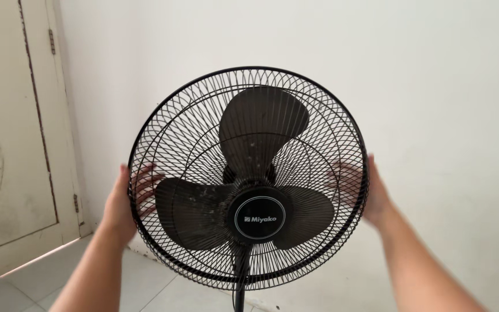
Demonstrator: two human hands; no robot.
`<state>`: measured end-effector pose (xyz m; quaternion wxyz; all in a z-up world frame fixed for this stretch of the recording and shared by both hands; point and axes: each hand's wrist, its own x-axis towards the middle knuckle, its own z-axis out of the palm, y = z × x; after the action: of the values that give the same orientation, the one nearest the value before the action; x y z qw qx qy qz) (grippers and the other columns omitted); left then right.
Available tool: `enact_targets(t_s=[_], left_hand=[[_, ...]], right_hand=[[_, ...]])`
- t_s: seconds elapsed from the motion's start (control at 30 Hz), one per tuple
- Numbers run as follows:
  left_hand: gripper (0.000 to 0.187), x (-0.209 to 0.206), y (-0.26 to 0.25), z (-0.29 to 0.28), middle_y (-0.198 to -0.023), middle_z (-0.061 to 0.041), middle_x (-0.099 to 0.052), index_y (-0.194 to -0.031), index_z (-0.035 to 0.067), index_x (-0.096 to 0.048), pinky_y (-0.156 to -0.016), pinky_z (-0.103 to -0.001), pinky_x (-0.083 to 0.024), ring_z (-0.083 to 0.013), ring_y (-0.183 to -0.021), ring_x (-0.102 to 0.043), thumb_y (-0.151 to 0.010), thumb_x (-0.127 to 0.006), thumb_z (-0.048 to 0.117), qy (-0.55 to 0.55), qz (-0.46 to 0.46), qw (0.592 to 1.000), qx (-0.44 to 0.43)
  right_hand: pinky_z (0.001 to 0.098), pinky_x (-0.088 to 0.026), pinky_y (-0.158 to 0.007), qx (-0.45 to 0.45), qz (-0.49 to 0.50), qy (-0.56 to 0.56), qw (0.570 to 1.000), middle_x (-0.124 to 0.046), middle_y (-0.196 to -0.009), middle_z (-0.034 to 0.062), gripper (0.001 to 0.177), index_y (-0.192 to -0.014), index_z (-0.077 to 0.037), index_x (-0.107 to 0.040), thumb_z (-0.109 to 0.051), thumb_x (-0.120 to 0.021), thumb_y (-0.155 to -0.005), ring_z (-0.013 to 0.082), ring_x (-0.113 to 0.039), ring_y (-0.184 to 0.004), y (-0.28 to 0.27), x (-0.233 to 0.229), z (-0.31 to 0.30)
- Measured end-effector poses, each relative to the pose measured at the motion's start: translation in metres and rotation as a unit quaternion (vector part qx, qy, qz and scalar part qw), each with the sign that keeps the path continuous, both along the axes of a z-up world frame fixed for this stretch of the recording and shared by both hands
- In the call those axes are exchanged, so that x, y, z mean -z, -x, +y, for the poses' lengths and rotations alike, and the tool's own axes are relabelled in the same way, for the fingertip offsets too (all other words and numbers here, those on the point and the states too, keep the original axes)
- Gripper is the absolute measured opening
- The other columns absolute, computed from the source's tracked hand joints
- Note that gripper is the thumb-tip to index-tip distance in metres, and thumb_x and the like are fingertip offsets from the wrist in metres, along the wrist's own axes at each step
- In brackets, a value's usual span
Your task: The person reassembles a standing electric fan by hand. They attach the fan blades to the motor hub, secure the rear protective cage, then fit and lock the front protective cage onto the fan head.
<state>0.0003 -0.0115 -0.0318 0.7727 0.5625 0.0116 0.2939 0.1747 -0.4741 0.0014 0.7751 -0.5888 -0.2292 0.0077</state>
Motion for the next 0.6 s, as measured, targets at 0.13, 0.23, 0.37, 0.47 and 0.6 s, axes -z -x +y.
enact_targets(t_s=[0.13, 0.23, 0.37, 0.47, 0.6], left_hand=[[0.074, 0.029, -0.006, -0.007, -0.12, 0.003, -0.065, -0.135, 0.023, -0.066, -0.081, -0.034, -0.042, -0.0141, -0.097, -0.052, -0.096, -0.029, 0.074, 0.064, 0.013, 0.998, -0.014], [0.074, 0.034, -0.01, -0.003, -0.119, 0.004, -0.065, -0.132, 0.023, -0.066, -0.08, -0.034, -0.042, -0.0134, -0.098, -0.054, -0.094, -0.029, 0.076, 0.068, 0.001, 0.998, -0.008], [0.074, 0.035, -0.011, -0.003, -0.12, 0.002, -0.064, -0.133, 0.02, -0.065, -0.08, -0.034, -0.042, -0.0132, -0.1, -0.054, -0.096, -0.032, 0.075, 0.078, -0.002, 0.997, -0.011], [0.076, 0.037, -0.013, -0.003, -0.121, 0.002, -0.066, -0.135, 0.02, -0.064, -0.083, -0.034, -0.044, -0.0136, -0.102, -0.056, -0.094, -0.032, 0.075, 0.073, -0.005, 0.997, -0.02], [0.079, 0.051, -0.026, 0.004, -0.125, 0.006, -0.066, -0.138, 0.024, -0.06, -0.085, -0.035, -0.043, -0.0117, -0.107, -0.059, -0.088, -0.03, 0.077, 0.068, -0.009, 0.997, -0.021]], right_hand=[[0.045, -0.047, -0.095, 0.038, 0.086, -0.066, 0.993, -0.065, -0.133, 0.0117, 0.1, -0.135, -0.01, -0.06, -0.087, -0.02, -0.086, 0.0271, -0.058, -0.115, 0.004, 0.044, 0.009], [0.0476, -0.048, -0.093, 0.04, 0.073, -0.072, 0.994, -0.065, -0.131, 0.0115, 0.101, -0.134, -0.009, -0.059, -0.089, -0.021, -0.085, 0.0293, -0.056, -0.113, 0.0, 0.048, 0.009], [0.048, -0.05, -0.091, 0.063, 0.053, -0.042, 0.996, -0.066, -0.129, 0.0101, 0.103, -0.135, -0.01, -0.059, -0.089, -0.019, -0.082, 0.0276, -0.058, -0.116, 0.0, 0.049, 0.005], [0.0475, -0.05, -0.092, 0.042, 0.032, -0.054, 0.997, -0.064, -0.13, 0.0129, 0.104, -0.136, -0.006, -0.057, -0.089, -0.02, -0.084, 0.029, -0.057, -0.114, -0.003, 0.051, 0.004], [0.0438, -0.048, -0.099, 0.042, 0.029, -0.082, 0.995, -0.064, -0.135, 0.0096, 0.099, -0.14, -0.009, -0.056, -0.085, -0.021, -0.086, 0.028, -0.056, -0.119, -0.01, 0.06, 0.009]])
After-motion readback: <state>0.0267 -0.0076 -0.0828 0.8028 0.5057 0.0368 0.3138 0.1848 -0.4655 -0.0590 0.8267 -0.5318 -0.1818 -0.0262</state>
